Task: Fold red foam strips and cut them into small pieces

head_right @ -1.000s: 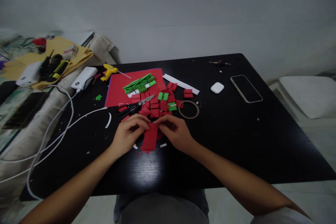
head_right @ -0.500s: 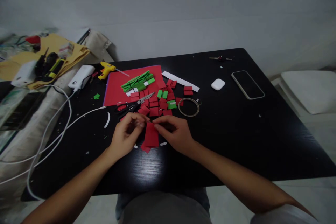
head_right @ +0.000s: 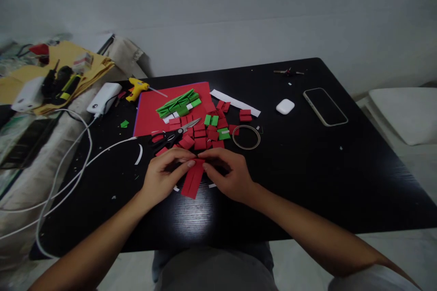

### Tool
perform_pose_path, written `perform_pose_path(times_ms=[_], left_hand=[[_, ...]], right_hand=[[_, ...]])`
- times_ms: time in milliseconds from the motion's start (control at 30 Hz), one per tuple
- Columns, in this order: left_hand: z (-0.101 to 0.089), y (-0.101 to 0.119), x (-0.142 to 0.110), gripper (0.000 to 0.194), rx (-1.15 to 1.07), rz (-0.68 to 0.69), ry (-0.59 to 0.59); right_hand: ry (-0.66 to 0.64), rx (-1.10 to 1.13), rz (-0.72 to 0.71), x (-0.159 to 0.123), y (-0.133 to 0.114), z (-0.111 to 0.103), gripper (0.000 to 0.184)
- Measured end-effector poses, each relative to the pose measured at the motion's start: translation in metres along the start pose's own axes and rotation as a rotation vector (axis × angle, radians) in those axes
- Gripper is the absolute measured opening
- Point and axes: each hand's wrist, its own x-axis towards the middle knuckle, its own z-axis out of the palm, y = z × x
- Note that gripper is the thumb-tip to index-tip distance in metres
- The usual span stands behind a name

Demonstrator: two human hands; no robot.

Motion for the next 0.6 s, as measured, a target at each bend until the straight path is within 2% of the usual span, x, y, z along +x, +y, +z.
perform_pose_path(times_ms=[267,433,600], left_hand=[[0.0031,-0.0055,0.0001,0.014,-0.074,-0.086,0.0],[0.0047,-0.0036,0.0005,0.017,-0.118,-0.137,-0.011],[0.0031,-0.0029,-0.0003,0.018,-0.089,-0.119,-0.022]], right_hand=[[-0.007,0.028,0.059,0.0029,0.0018,-0.001,0.018],[0.001,0.069,0.178,0.0049,0.0041,0.0012,0.014],[0.009,0.106,0.243,0.0086,0.0051,-0.0004,0.017]])
